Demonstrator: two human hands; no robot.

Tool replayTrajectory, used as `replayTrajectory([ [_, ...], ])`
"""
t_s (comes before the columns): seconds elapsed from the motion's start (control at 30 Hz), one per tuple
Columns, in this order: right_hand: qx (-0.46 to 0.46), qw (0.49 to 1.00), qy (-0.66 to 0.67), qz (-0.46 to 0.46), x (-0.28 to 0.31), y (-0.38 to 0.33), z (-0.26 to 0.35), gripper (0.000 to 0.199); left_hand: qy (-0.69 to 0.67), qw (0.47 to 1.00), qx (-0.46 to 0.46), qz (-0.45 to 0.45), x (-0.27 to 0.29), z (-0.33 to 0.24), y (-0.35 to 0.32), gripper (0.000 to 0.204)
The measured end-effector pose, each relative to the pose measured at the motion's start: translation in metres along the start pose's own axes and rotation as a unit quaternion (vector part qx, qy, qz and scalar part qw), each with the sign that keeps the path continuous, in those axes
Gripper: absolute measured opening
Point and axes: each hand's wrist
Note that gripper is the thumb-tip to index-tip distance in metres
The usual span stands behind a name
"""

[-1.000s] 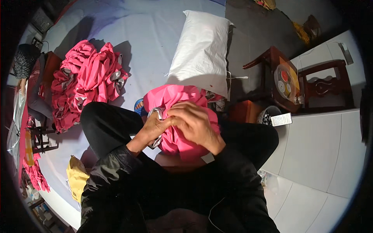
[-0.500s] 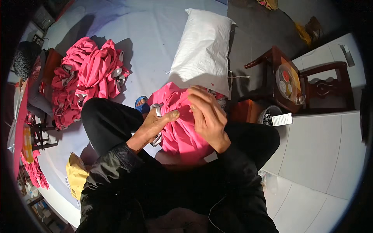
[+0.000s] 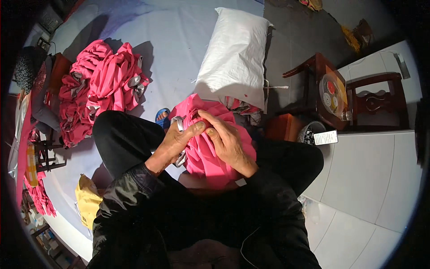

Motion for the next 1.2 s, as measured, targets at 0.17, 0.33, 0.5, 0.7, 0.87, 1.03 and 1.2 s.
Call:
replayTrajectory([
  [0.17,0.026,0.999,0.027,-0.009,0.008,0.006,0.004,0.032,0.025,0.999,0.009,-0.027,-0.005,-0.006,-0.003,0.071],
  [0.33,0.033,0.999,0.030,-0.014,0.009,0.006,0.000,0.026,0.041,0.998,-0.045,-0.018,-0.011,-0.006,0.000,0.051],
  [0.5,0.058,0.998,-0.002,-0.018,0.013,0.009,-0.001,0.029,0.058,0.993,-0.100,-0.008,-0.009,-0.002,0.003,0.040],
  [0.7,0.068,0.997,-0.045,0.003,0.018,0.009,-0.001,0.034,0.148,0.985,-0.084,-0.015,0.005,0.012,0.004,0.037],
  [0.87,0.097,0.990,-0.105,0.002,0.021,0.008,0.000,0.035,0.165,0.986,-0.033,0.015,0.003,0.002,0.001,0.035],
  [1.03,0.145,0.977,-0.158,0.001,0.025,0.011,-0.003,0.031,0.205,0.976,-0.063,0.021,0.001,0.003,0.005,0.035],
  [1.2,0.152,0.966,-0.211,0.004,0.020,0.012,0.003,0.031,0.301,0.950,-0.075,-0.033,0.013,0.025,0.009,0.037],
])
Point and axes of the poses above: each hand's wrist, its own y-axis towards the middle knuckle, its own x-axis out of the back of the hand, z = x × y, and after that the axes turned 7 degrees about z, right-handed
